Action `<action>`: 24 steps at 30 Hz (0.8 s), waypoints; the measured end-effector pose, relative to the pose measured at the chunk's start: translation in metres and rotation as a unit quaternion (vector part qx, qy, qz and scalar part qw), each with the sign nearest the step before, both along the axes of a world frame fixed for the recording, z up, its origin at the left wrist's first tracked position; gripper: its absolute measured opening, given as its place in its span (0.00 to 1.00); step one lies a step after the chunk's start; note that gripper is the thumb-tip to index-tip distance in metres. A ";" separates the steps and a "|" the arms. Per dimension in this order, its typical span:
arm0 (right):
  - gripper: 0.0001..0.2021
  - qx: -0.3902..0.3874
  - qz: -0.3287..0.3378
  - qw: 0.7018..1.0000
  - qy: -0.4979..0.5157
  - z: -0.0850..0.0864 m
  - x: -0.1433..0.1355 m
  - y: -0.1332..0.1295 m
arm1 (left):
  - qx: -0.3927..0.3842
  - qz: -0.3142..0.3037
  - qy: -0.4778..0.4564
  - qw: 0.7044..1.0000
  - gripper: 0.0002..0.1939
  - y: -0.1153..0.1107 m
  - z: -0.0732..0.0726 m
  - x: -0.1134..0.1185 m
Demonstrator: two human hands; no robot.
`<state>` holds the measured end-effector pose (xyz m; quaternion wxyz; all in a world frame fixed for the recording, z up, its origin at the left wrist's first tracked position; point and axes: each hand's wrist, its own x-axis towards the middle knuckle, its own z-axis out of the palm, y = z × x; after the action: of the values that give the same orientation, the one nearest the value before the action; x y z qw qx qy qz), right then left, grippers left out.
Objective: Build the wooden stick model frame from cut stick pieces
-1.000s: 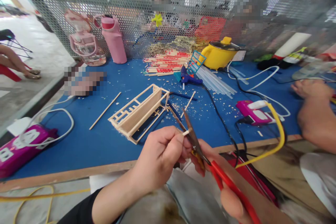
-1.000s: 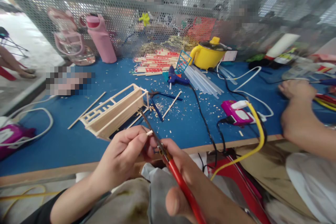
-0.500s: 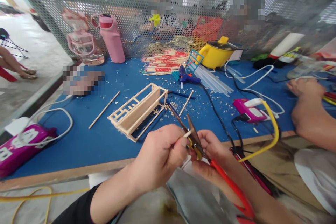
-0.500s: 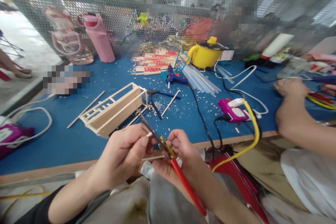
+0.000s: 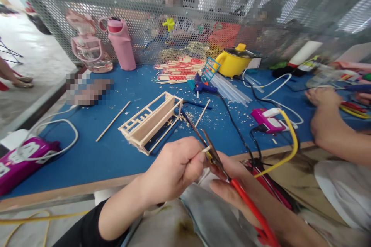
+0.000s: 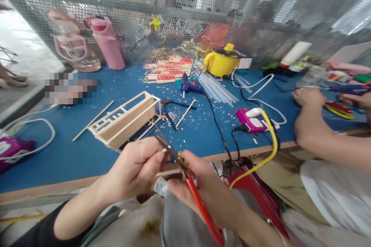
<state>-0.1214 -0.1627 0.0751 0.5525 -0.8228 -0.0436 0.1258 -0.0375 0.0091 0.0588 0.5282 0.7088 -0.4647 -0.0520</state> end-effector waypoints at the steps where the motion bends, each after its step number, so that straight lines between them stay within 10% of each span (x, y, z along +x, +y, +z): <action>1: 0.06 -0.005 -0.008 1.000 0.009 -0.001 0.000 0.001 | 0.003 0.005 -0.007 1.000 0.12 0.000 0.000 0.000; 17: 0.08 0.006 -0.143 0.986 0.080 -0.012 0.006 0.001 | -0.027 0.090 0.107 0.990 0.14 -0.004 -0.016 -0.001; 24: 0.23 -0.284 -0.216 0.934 -0.002 -0.017 0.010 -0.061 | -0.026 0.061 0.115 0.991 0.13 0.008 -0.017 -0.006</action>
<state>-0.1114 -0.2235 0.0580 0.3092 -0.9353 0.1721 0.0088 -0.0434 0.0168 0.0420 0.5986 0.7112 -0.3578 -0.0888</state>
